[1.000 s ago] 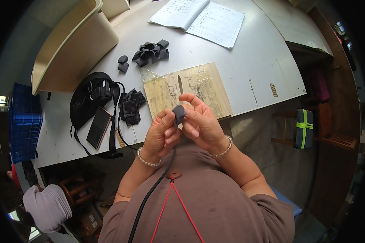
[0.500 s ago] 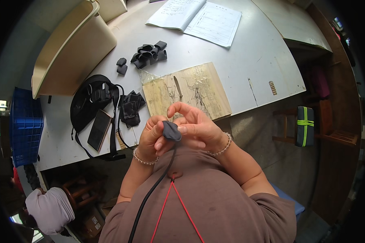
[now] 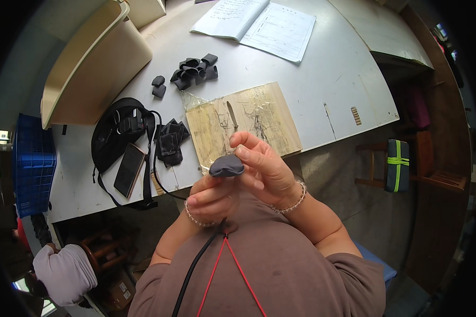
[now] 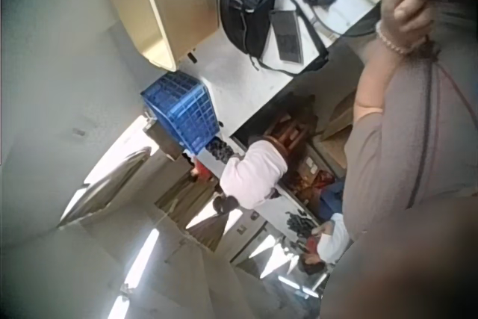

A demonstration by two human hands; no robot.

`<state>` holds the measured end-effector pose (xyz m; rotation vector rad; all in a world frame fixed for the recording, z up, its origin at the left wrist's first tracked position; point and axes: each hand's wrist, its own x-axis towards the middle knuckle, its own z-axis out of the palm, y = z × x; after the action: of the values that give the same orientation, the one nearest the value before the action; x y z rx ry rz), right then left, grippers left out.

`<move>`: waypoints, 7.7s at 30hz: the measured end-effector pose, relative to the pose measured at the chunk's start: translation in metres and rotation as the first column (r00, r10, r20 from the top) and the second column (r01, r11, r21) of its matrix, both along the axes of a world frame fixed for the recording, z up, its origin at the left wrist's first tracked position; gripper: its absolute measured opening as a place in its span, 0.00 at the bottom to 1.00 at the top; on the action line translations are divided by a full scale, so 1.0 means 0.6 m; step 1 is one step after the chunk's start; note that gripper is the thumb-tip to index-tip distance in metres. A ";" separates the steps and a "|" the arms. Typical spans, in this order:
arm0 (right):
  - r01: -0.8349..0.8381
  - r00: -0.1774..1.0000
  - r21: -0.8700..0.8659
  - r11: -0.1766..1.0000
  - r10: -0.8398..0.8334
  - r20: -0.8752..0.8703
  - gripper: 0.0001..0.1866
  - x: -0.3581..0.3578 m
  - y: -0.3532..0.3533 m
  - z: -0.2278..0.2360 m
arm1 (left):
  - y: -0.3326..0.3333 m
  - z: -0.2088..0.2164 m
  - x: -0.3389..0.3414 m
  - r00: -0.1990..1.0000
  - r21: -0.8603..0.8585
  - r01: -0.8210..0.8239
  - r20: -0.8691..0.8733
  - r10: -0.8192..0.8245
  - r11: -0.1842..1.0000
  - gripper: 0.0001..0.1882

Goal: The recorder is inspecting and handling several small black plastic components on a desk.

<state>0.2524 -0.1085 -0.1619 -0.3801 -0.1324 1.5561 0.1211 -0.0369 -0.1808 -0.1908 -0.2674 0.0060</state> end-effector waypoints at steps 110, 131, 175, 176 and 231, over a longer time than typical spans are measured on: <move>0.222 -0.591 0.599 0.770 -0.382 0.711 0.05 0.048 0.058 0.037 | 0.069 0.021 0.097 0.348 0.965 -0.264 0.097 0.932 -0.002 0.08; 0.358 -0.456 0.597 0.718 -0.424 0.783 0.05 0.050 0.049 0.015 | 0.082 0.052 0.094 0.310 0.875 -0.040 0.470 0.826 -0.483 0.10; 0.310 0.343 0.078 0.948 -0.188 0.920 0.05 -0.012 0.015 0.052 | 0.053 0.069 -0.009 0.575 0.978 -0.145 -0.037 0.817 0.147 0.12; 0.293 0.350 0.091 0.952 -0.196 0.916 0.05 -0.014 0.017 0.049 | 0.054 0.069 -0.011 0.596 0.983 -0.134 -0.022 0.802 0.127 0.11; 0.447 0.376 0.261 0.856 -0.444 0.813 0.05 -0.025 0.028 0.002 | 0.057 0.001 0.014 0.189 0.986 -0.118 0.138 0.972 -0.118 0.09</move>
<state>0.2373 -0.0916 -0.1607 -1.0985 -0.7530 0.6777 0.1297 -0.0030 -0.1799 1.2818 0.5970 1.0594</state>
